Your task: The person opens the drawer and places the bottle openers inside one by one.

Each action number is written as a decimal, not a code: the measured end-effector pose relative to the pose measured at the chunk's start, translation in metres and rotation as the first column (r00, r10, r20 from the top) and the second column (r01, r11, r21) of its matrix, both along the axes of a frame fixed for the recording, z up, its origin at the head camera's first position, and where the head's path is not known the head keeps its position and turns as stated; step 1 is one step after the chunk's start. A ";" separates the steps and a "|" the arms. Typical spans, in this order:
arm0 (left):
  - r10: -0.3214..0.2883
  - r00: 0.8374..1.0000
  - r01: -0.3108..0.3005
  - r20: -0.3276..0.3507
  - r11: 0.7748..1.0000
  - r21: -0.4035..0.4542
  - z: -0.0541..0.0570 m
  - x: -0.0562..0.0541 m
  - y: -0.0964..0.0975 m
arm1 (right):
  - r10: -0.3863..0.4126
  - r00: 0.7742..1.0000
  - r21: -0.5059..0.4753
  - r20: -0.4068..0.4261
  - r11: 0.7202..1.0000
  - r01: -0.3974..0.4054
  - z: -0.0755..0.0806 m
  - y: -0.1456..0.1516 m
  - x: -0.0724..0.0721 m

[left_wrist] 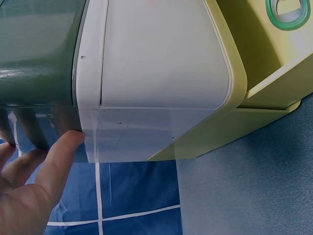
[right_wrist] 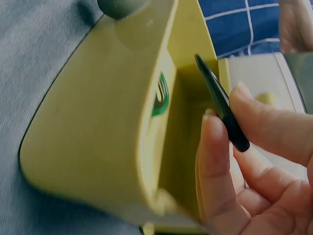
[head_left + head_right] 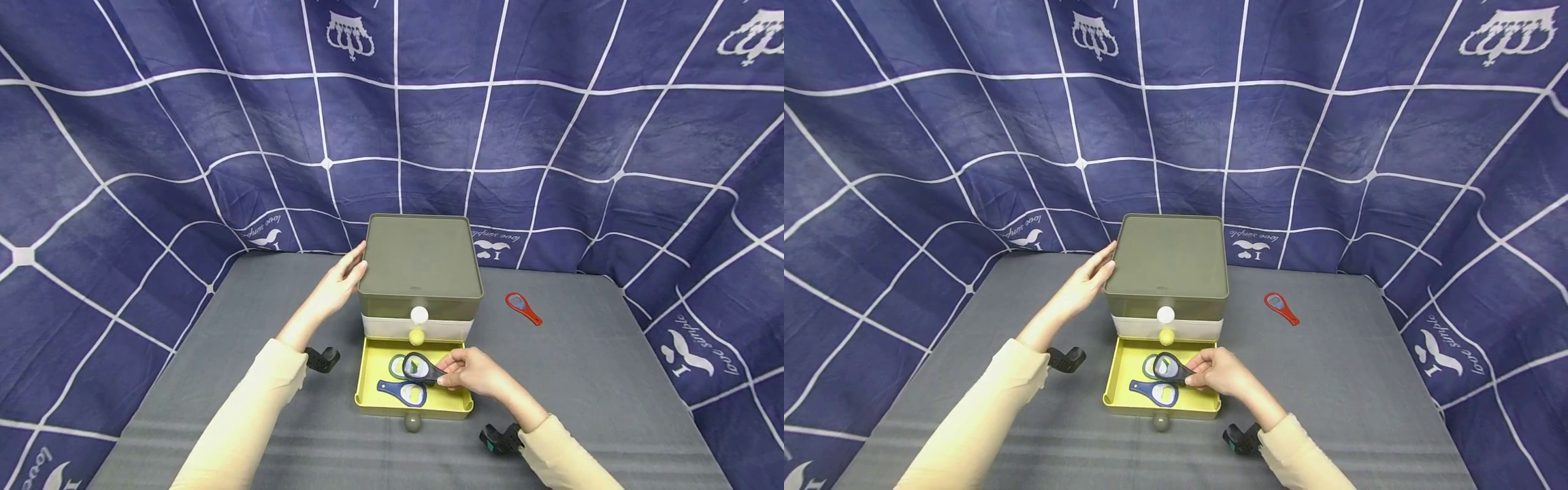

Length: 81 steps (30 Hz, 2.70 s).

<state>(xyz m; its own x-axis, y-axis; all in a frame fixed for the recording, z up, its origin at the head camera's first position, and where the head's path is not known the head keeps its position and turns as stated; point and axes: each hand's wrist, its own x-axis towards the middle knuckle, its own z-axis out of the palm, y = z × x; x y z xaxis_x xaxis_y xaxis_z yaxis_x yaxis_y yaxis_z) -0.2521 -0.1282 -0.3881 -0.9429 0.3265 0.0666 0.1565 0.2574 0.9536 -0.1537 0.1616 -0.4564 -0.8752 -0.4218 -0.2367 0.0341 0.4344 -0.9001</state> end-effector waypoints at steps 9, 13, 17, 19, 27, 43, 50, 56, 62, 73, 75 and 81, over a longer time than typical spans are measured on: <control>-0.005 1.000 0.005 0.001 1.000 0.003 0.000 0.000 0.001 | -0.063 0.996 0.061 -0.063 0.996 0.067 -0.012 -0.030 0.000; -0.001 1.000 0.001 0.002 1.000 -0.002 0.001 0.000 0.001 | -0.087 0.994 0.072 -0.063 0.993 0.091 -0.019 -0.040 -0.001; 0.000 1.000 0.000 0.003 1.000 0.003 0.001 0.000 0.001 | -0.105 0.993 0.104 -0.058 0.988 0.111 -0.025 -0.047 0.001; -0.001 1.000 0.001 0.002 1.000 0.008 0.001 0.000 0.001 | -0.111 0.991 0.134 -0.073 0.984 0.120 -0.026 -0.049 0.001; -0.011 1.000 0.011 0.000 1.000 0.015 0.001 0.000 0.001 | -0.083 0.957 0.263 -0.277 0.952 0.158 -0.030 -0.052 0.006; -0.010 1.000 0.010 0.000 1.000 0.009 -0.001 -0.001 -0.001 | -0.109 0.954 0.151 -0.278 0.976 0.155 -0.003 -0.026 0.007; -0.009 1.000 0.009 -0.008 1.000 -0.008 -0.001 -0.001 -0.002 | -0.160 0.965 0.027 -0.207 0.985 0.170 0.014 0.020 -0.004; 0.001 1.000 -0.001 -0.009 1.000 -0.023 -0.001 -0.001 -0.002 | -0.296 0.947 0.033 -0.127 0.953 0.302 0.015 0.062 -0.018; -0.007 1.000 0.007 -0.007 1.000 -0.010 -0.002 -0.003 -0.002 | -0.411 0.904 0.077 -0.118 0.904 0.421 0.011 0.098 -0.034; -0.006 1.000 0.006 -0.004 1.000 -0.022 0.002 0.000 -0.001 | -0.590 0.796 0.086 -0.139 0.793 0.603 -0.001 0.133 -0.061; -0.004 1.000 0.004 -0.003 1.000 -0.026 0.002 0.001 -0.001 | -0.605 0.783 0.071 -0.146 0.783 0.618 -0.005 0.136 -0.064; -0.005 1.000 0.005 -0.004 0.999 -0.037 0.001 -0.001 -0.001 | -0.650 0.728 0.131 -0.218 0.720 0.682 -0.016 0.142 -0.073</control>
<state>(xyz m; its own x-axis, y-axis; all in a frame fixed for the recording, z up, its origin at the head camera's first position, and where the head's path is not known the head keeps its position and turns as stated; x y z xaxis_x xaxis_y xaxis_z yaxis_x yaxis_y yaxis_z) -0.2527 -0.1290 -0.3873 -0.9409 0.3335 0.0582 0.1616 0.2917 0.9428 -0.2269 0.3034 -0.4727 -0.9417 0.3232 -0.0933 0.2563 0.5098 -0.8212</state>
